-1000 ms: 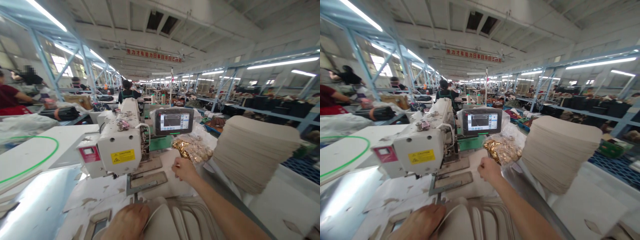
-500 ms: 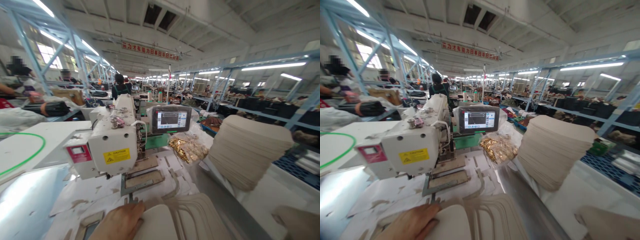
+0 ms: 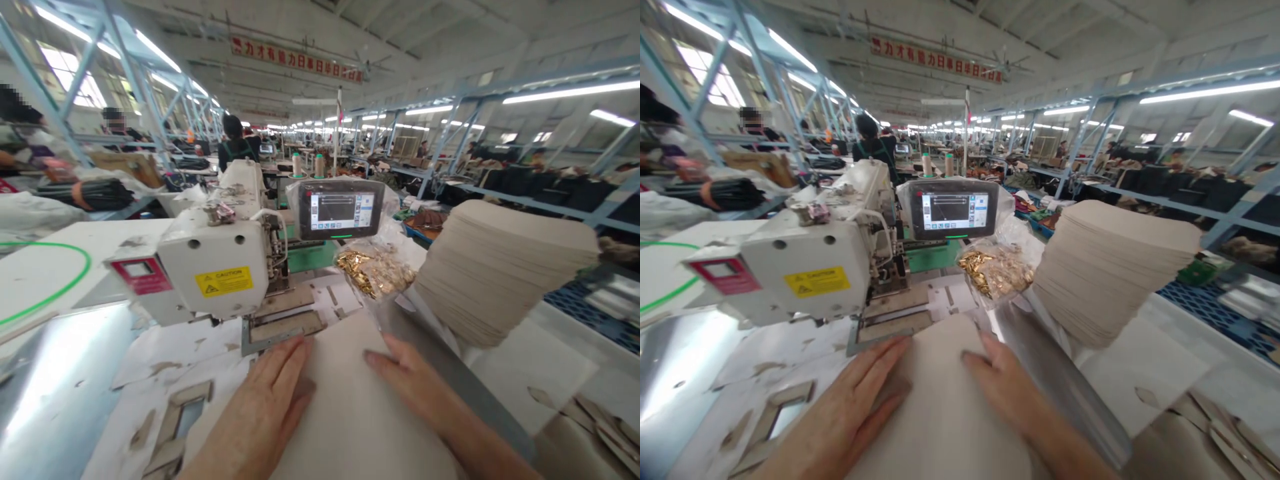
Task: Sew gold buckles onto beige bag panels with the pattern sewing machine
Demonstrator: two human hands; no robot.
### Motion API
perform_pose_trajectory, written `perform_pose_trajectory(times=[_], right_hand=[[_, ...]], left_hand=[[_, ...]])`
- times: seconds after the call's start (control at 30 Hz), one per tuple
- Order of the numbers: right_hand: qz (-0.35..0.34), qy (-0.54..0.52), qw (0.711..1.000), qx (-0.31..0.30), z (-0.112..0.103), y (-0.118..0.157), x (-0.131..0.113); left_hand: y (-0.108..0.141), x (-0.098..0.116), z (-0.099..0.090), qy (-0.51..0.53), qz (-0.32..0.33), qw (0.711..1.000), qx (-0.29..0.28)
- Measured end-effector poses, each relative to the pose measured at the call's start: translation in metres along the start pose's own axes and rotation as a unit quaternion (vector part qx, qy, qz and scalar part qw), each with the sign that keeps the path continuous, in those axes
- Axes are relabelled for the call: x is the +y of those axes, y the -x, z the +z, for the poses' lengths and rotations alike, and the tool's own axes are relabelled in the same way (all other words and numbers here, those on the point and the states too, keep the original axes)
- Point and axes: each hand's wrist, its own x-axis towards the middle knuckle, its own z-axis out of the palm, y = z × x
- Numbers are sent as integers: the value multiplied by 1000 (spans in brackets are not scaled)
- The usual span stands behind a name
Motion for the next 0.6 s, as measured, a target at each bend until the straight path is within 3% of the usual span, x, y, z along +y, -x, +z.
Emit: perform_pose_trajectory(times=[0.07,0.17,0.27,0.4,0.6], right_hand=[[61,-64,996,18,-33,-26,3],[96,-41,990,93,-80,-62,11],[114,10,982,150,-101,-90,20],[80,47,987,132,-91,-122,32],[17,132,989,68,-36,-171,37]], left_hand=[[7,-5,6,-18,13,1000,-7],[14,-8,16,-8,25,998,-49],[15,-7,22,10,22,997,-76],[11,-5,21,37,-12,994,-105],[7,2,9,53,-82,979,-179]])
